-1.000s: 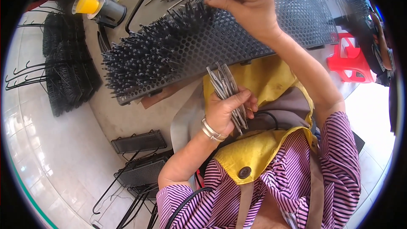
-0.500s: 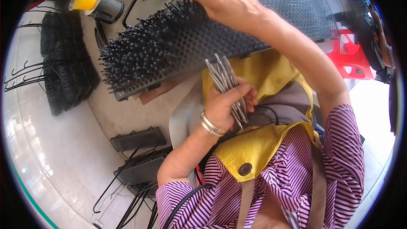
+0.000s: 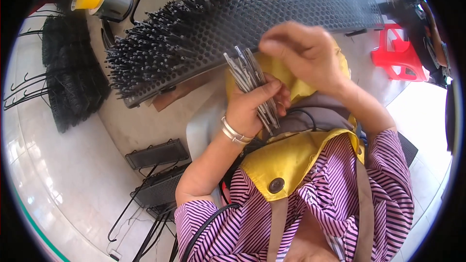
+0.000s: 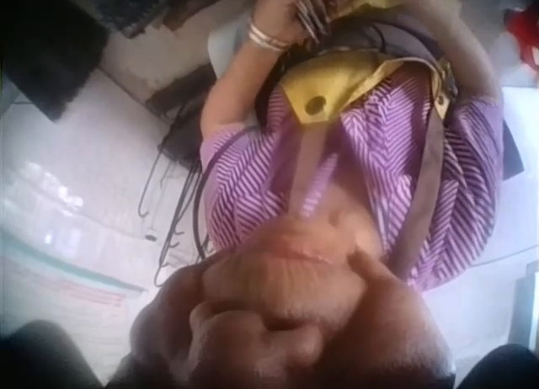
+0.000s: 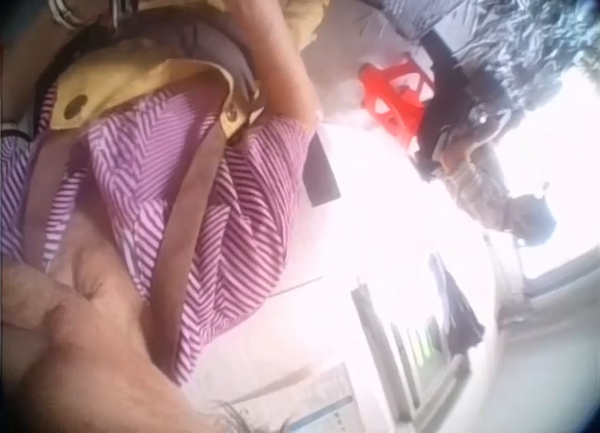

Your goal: Inserting small metal rods into a plastic base template one by one.

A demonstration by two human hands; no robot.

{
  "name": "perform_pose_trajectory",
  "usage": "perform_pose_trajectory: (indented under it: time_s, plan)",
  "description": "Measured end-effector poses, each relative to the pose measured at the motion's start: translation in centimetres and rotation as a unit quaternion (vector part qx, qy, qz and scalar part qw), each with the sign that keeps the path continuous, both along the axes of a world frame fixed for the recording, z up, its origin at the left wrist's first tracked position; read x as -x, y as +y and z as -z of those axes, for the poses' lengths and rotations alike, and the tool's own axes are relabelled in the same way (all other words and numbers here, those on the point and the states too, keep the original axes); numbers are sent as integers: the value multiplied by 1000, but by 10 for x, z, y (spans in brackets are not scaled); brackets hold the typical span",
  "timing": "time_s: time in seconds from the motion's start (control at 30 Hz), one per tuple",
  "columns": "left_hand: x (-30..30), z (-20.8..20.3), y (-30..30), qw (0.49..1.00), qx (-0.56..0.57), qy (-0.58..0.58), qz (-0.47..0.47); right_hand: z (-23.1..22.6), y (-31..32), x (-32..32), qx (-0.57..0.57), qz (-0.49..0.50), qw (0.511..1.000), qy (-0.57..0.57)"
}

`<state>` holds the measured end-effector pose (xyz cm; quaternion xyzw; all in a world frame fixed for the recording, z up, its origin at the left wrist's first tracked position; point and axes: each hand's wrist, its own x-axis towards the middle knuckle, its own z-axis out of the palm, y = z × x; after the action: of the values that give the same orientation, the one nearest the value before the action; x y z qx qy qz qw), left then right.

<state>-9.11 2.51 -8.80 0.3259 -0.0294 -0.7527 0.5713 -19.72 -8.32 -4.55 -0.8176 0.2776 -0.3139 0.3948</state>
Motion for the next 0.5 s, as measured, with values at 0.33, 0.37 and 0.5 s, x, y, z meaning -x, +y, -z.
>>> perform_pose_trajectory:
  time_s: [0.33, 0.37, 0.5]
  plan:
    - [-1, 2, -2, 995, 65, -15, 78, -3, 9, 11, -472, 17, 881, 22]
    - [-1, 2, -3, 997, 47, -26, 57, 0, 8, 12, -463, 38, 885, 3]
    - [-6, -1, -3, 997, 6, -52, 63, -3, 1, 19, -429, 49, 902, 27]
